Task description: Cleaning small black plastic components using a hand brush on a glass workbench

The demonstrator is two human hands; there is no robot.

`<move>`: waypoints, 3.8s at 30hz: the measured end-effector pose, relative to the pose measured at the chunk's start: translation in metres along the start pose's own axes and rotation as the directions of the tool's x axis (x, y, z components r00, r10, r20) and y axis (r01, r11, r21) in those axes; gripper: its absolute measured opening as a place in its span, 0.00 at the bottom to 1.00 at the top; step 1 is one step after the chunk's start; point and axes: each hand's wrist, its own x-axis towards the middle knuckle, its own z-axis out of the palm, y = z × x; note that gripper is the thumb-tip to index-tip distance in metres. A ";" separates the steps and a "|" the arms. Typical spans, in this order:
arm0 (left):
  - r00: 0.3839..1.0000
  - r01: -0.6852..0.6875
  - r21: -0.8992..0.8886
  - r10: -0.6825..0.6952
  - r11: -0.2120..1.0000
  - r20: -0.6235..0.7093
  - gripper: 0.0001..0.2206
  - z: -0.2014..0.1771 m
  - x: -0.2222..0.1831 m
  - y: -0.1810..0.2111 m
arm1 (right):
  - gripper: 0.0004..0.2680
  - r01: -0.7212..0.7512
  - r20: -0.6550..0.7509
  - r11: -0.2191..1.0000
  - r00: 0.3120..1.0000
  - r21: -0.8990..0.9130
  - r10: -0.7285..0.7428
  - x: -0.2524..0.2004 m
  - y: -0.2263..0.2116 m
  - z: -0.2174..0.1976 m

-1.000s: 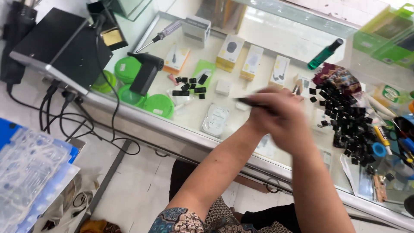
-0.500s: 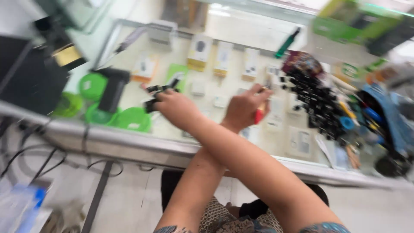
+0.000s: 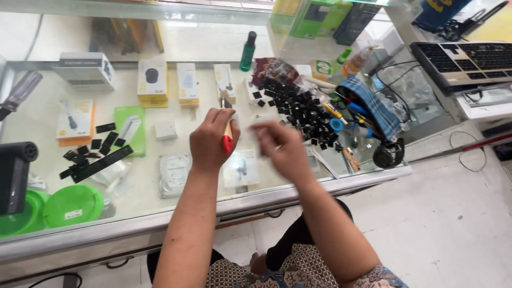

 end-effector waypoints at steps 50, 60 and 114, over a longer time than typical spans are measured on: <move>0.930 0.138 -0.660 -0.327 0.738 -0.170 0.12 -0.034 -0.008 0.006 | 0.13 -0.213 0.150 0.528 0.976 0.822 0.159 0.052 0.127 0.020; 0.898 0.223 -0.750 -0.430 0.622 -0.090 0.12 -0.039 -0.006 0.004 | 0.17 -0.289 0.223 0.704 0.957 0.648 0.187 0.053 0.110 0.020; 0.929 0.301 -0.671 -0.369 0.677 0.044 0.09 -0.028 0.004 0.005 | 0.26 -0.159 0.128 0.947 0.984 0.279 0.128 0.047 0.098 0.015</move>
